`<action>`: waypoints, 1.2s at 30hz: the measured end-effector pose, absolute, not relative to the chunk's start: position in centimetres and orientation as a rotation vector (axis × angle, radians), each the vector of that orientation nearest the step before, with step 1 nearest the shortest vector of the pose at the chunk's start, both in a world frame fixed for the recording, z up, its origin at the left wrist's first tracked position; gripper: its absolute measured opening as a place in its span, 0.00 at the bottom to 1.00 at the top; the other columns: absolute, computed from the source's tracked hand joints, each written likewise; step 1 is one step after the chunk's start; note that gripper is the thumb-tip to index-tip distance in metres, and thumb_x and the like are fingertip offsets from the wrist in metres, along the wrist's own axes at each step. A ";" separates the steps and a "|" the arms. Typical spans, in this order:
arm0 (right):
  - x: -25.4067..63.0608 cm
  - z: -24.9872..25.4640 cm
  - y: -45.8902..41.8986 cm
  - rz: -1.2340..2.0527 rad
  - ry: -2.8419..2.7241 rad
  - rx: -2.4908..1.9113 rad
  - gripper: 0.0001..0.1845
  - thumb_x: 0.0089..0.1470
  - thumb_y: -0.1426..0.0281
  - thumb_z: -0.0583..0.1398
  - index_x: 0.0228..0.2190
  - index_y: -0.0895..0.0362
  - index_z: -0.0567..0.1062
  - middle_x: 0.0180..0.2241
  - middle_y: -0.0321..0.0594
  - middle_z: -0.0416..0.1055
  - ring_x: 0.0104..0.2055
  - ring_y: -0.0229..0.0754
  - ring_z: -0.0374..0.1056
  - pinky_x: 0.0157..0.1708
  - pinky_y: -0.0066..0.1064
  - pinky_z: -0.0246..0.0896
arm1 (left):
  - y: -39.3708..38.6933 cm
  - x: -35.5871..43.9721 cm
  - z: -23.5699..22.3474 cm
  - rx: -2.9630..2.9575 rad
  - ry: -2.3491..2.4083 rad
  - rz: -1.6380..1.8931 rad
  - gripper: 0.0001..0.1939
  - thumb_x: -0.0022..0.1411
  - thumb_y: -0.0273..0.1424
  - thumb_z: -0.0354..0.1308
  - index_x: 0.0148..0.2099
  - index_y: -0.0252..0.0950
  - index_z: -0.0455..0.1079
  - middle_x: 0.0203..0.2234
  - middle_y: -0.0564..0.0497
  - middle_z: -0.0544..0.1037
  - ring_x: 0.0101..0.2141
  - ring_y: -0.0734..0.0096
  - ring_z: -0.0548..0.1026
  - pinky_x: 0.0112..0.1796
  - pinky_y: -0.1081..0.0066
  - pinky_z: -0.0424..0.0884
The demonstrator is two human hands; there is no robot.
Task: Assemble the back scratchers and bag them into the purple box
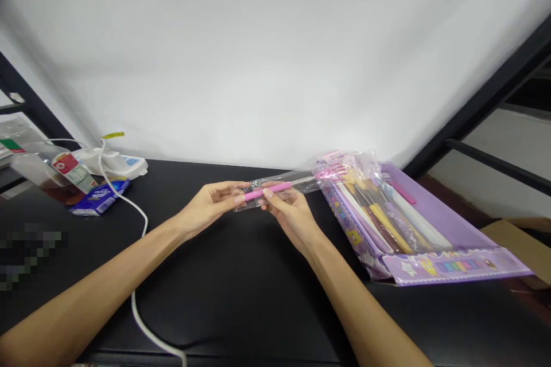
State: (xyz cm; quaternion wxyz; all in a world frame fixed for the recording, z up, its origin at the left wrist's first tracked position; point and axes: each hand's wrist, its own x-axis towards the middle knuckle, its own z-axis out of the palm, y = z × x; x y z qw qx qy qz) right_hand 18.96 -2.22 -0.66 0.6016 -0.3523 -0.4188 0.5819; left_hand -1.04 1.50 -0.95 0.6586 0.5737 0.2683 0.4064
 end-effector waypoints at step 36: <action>21.3 -0.7 -1.6 1.535 -0.900 -0.981 0.14 0.51 0.60 0.69 0.37 0.55 0.80 0.27 0.37 0.77 0.27 0.40 0.70 0.33 0.33 0.64 | -0.3 -1.0 0.3 2.104 0.481 0.917 0.11 0.58 0.35 0.69 0.45 0.43 0.82 0.49 0.44 0.74 0.50 0.58 0.74 0.51 0.61 0.72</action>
